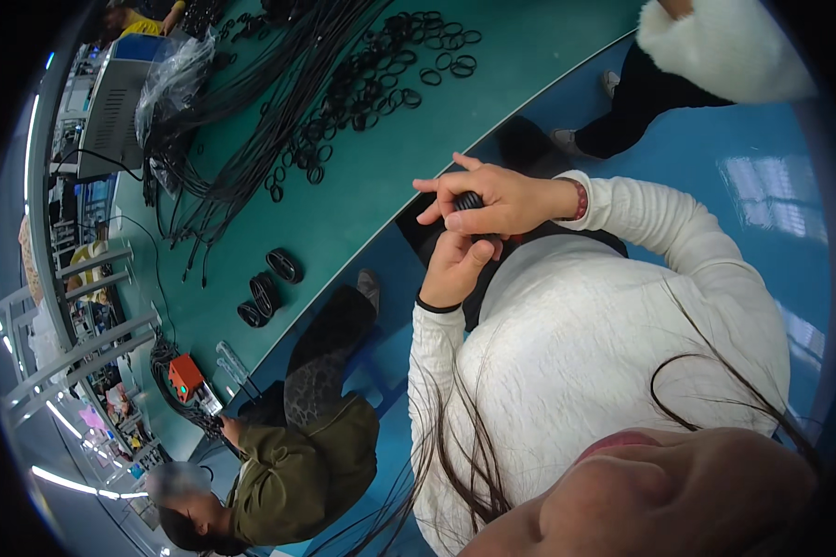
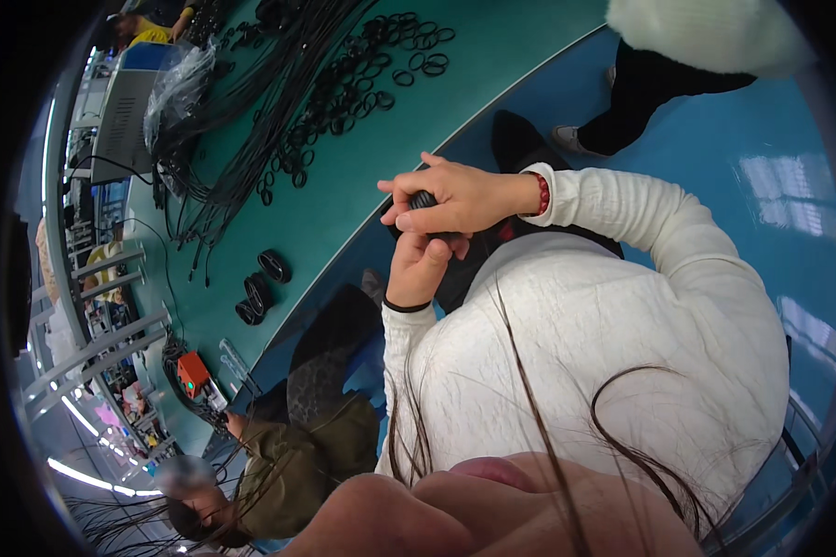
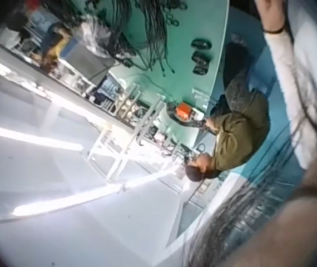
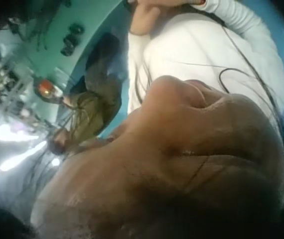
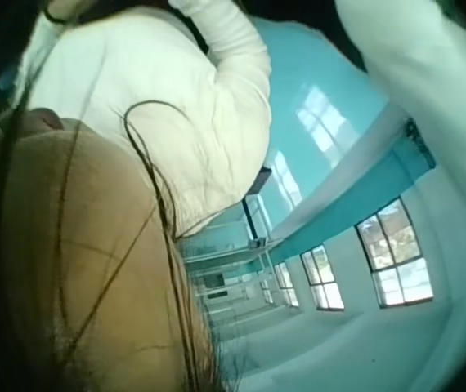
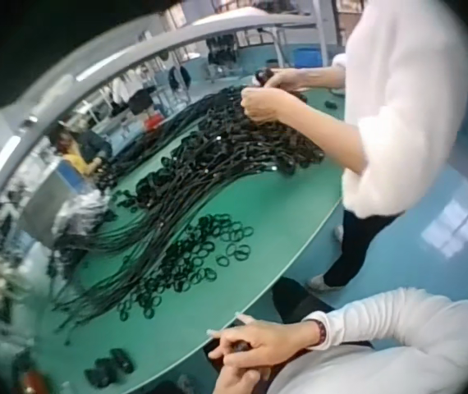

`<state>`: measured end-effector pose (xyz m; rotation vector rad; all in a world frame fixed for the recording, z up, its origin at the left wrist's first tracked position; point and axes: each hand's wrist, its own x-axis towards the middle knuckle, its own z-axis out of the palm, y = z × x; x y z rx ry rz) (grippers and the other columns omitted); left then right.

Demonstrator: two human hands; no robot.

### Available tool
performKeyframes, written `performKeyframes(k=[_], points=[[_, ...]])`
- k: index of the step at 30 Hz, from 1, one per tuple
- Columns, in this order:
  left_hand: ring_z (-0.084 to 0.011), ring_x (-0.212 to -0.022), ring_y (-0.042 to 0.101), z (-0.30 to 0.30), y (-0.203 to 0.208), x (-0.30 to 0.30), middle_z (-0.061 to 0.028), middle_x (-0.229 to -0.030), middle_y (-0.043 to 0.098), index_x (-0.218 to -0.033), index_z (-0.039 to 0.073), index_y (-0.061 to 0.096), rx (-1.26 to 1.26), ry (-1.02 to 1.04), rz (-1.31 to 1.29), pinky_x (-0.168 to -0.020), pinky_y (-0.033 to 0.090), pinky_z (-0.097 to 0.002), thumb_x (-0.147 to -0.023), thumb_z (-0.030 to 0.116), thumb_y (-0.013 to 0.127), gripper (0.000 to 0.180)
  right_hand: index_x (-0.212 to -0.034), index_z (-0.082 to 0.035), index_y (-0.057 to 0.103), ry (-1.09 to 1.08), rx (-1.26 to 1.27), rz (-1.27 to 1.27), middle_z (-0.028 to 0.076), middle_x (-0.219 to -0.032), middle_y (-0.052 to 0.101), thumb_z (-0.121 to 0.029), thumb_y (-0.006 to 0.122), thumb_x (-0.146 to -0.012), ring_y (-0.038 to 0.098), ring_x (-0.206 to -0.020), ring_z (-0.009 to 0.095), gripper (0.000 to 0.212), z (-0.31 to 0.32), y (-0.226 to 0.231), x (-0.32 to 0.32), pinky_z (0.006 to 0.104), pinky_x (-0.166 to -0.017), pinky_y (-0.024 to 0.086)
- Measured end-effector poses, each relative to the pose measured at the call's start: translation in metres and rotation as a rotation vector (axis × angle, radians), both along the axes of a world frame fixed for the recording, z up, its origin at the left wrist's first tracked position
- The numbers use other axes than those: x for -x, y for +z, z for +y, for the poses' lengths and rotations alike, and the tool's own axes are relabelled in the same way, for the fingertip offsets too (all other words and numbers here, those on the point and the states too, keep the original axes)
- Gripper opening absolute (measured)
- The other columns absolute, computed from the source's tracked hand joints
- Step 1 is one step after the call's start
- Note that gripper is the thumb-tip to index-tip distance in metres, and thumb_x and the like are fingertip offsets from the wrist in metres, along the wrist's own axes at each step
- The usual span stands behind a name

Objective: The person coils cables by hand and secures each bundle with a rubber band.

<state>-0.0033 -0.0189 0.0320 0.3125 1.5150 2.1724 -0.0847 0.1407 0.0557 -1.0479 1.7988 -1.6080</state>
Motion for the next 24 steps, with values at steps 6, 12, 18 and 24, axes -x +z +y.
performKeyframes(k=[6, 12, 18, 24], points=[[-0.013, -0.075, 0.051, 0.01, 0.004, 0.01, -0.0055, -0.086, 0.054, -0.099, 0.0, 0.055, 0.075, 0.044, 0.147, -0.061, 0.043, -0.0252, -0.095, 0.033, 0.053, 0.033, -0.095, -0.006, 0.053, 0.11, 0.046, -0.138, 0.016, -0.115, 0.063, -0.023, 0.054, -0.087, 0.037, -0.132, 0.033, 0.019, 0.005, 0.005, 0.011, 0.0549, -0.111, 0.008], [-0.0116, -0.068, 0.051, 0.011, -0.005, 0.025, -0.0045, -0.08, 0.053, -0.099, 0.0, 0.051, -0.014, 0.178, 0.198, -0.064, 0.043, -0.0247, -0.096, 0.029, 0.051, 0.03, -0.11, -0.004, 0.058, -0.45, 0.063, 0.193, 0.01, -0.106, 0.063, -0.026, 0.061, -0.087, 0.062, -0.094, 0.022, 0.032, 0.046, -0.008, 0.104, 0.0333, -0.08, 0.049], [-0.0167, -0.082, 0.056, 0.01, 0.001, 0.038, -0.0072, -0.088, 0.053, -0.096, -0.002, 0.052, -0.07, 0.209, 0.14, -0.076, 0.048, -0.0306, -0.097, 0.03, 0.049, 0.032, -0.091, -0.009, 0.064, -0.717, -0.539, 0.775, 0.008, -0.092, 0.058, -0.022, 0.066, -0.081, 0.055, -0.09, 0.024, 0.017, 0.071, -0.035, 0.161, 0.0352, -0.078, 0.046], [-0.0274, -0.124, 0.043, 0.004, 0.006, 0.063, -0.0055, -0.095, 0.05, -0.088, 0.0, 0.052, 0.008, 0.437, 0.312, -0.104, 0.033, -0.0426, -0.099, 0.025, 0.046, 0.028, -0.085, -0.003, 0.066, -0.198, -0.086, 0.026, 0.002, -0.084, 0.058, -0.022, 0.065, -0.082, 0.048, -0.069, 0.008, 0.019, 0.052, 0.006, 0.093, 0.0237, -0.061, 0.039]])
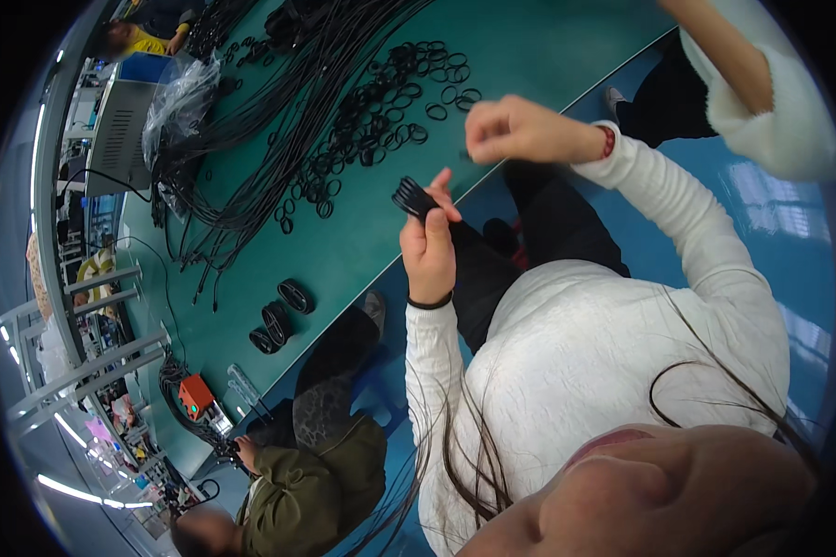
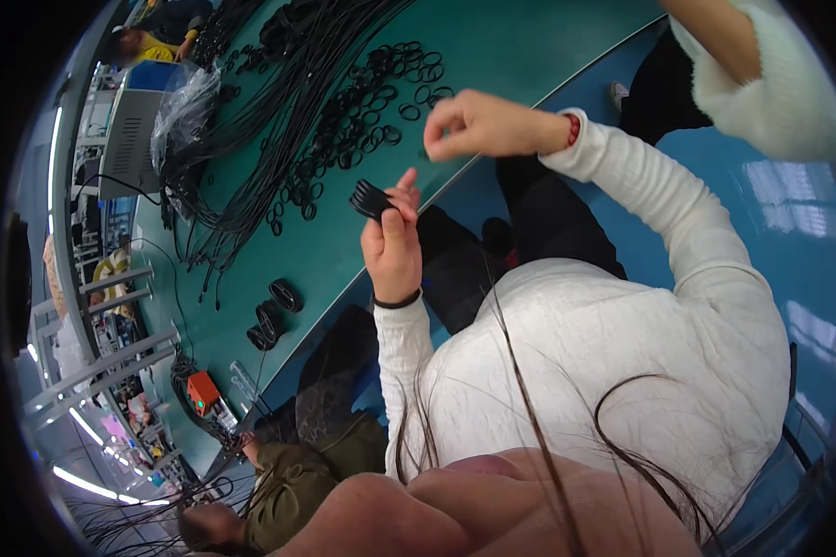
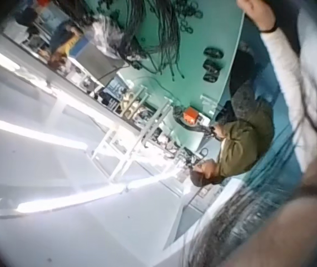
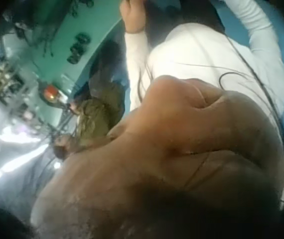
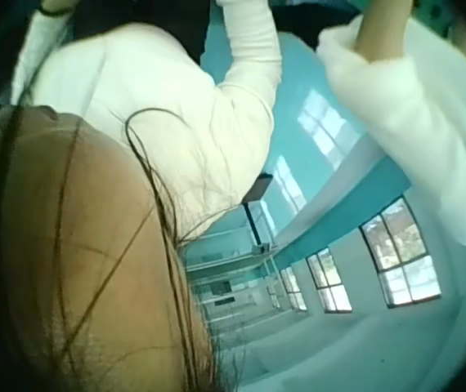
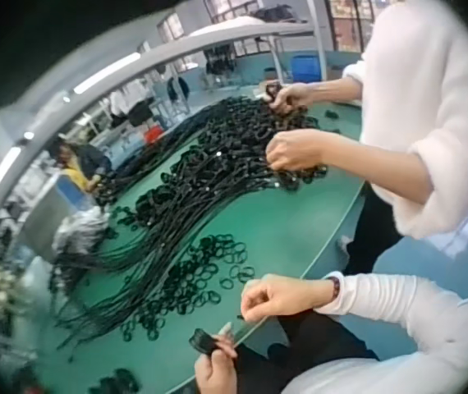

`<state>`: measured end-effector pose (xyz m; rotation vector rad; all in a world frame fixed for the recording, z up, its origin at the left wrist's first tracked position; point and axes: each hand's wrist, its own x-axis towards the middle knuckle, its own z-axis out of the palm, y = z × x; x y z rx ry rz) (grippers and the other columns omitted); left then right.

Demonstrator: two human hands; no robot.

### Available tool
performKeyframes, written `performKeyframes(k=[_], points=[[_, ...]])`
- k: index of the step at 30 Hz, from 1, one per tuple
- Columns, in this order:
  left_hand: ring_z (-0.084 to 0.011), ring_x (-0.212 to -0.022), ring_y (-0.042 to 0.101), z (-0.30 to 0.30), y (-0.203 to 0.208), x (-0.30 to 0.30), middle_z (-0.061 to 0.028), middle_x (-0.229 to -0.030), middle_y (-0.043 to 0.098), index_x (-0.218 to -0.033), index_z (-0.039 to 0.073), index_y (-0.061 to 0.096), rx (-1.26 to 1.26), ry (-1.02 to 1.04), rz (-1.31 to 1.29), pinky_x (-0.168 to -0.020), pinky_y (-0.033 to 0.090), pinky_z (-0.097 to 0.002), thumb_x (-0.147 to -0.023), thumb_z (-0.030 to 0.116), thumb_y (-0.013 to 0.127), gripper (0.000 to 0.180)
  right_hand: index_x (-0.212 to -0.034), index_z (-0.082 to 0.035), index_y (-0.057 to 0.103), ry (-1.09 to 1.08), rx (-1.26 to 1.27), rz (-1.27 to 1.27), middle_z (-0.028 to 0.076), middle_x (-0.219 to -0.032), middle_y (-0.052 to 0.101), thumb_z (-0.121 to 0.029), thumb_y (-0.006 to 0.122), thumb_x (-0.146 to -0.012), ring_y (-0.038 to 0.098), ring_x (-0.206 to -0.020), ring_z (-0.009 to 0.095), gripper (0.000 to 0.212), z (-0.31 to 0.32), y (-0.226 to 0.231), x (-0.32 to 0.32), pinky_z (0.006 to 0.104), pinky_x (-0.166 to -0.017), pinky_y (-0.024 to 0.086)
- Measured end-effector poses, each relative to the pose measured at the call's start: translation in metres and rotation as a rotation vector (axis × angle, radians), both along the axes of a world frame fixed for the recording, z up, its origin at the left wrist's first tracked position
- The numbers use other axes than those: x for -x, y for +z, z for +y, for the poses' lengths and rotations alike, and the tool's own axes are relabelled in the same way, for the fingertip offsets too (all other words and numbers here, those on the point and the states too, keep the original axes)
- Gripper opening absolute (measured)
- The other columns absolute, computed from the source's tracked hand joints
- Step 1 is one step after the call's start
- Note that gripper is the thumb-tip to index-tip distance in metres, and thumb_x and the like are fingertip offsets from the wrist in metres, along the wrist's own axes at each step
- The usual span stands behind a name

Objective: The person coils cables by hand and secures each bundle with a rubber band.

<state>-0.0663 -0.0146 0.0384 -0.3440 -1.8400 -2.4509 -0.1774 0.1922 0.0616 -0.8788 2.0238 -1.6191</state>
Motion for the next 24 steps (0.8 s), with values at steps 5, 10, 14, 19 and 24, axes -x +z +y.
performKeyframes(k=[5, 10, 14, 19, 24], points=[[-0.0263, -0.115, 0.05, 0.012, 0.003, 0.006, -0.0059, -0.102, 0.048, -0.089, 0.002, 0.05, -0.197, -0.048, -0.095, -0.084, 0.048, -0.0359, -0.099, 0.027, 0.044, 0.028, -0.082, -0.002, 0.064, 0.025, 0.045, -0.075, 0.003, -0.088, 0.053, -0.02, 0.065, -0.083, 0.045, -0.071, 0.01, 0.018, -0.015, -0.005, -0.029, 0.024, -0.064, 0.037], [-0.0144, -0.082, 0.052, 0.011, 0.001, 0.001, -0.0052, -0.1, 0.046, -0.089, 0.004, 0.049, -0.319, -0.067, -0.179, -0.053, 0.044, -0.0219, -0.1, 0.028, 0.04, 0.028, -0.086, -0.002, 0.06, 0.01, 0.079, 0.022, 0.001, -0.085, 0.051, -0.018, 0.061, -0.087, 0.045, -0.067, 0.008, 0.016, -0.02, -0.015, -0.042, 0.0222, -0.06, 0.036], [-0.012, -0.072, 0.045, 0.001, 0.001, -0.003, -0.0041, -0.099, 0.045, -0.088, 0.006, 0.048, -0.466, -0.122, -0.293, -0.05, 0.037, -0.0191, -0.099, 0.033, 0.043, 0.029, -0.085, -0.001, 0.054, 0.23, 0.545, -0.945, -0.002, -0.063, 0.051, -0.021, 0.051, -0.095, 0.038, -0.044, 0.002, 0.023, -0.019, 0.0, -0.058, 0.017, -0.04, 0.028], [-0.0142, -0.073, 0.05, -0.007, -0.015, -0.005, -0.0048, -0.097, 0.048, -0.088, 0.005, 0.049, -0.43, -0.266, -0.315, -0.056, 0.043, -0.0234, -0.098, 0.033, 0.044, 0.031, -0.108, 0.002, 0.057, 0.514, 0.134, -0.778, 0.002, -0.06, 0.055, -0.012, 0.045, -0.093, 0.04, -0.037, 0.002, 0.024, -0.011, -0.003, -0.066, 0.0164, -0.037, 0.031], [-0.0218, -0.095, 0.057, -0.015, -0.027, -0.012, -0.0095, -0.105, 0.052, -0.101, 0.001, 0.049, -0.137, -0.168, -0.295, -0.082, 0.054, -0.0402, -0.099, 0.023, 0.044, 0.023, -0.139, -0.017, 0.042, 0.294, -0.144, -0.306, 0.002, -0.056, 0.055, -0.007, 0.042, -0.091, 0.05, -0.039, 0.005, 0.049, 0.006, 0.025, -0.046, 0.0173, -0.04, 0.042]])
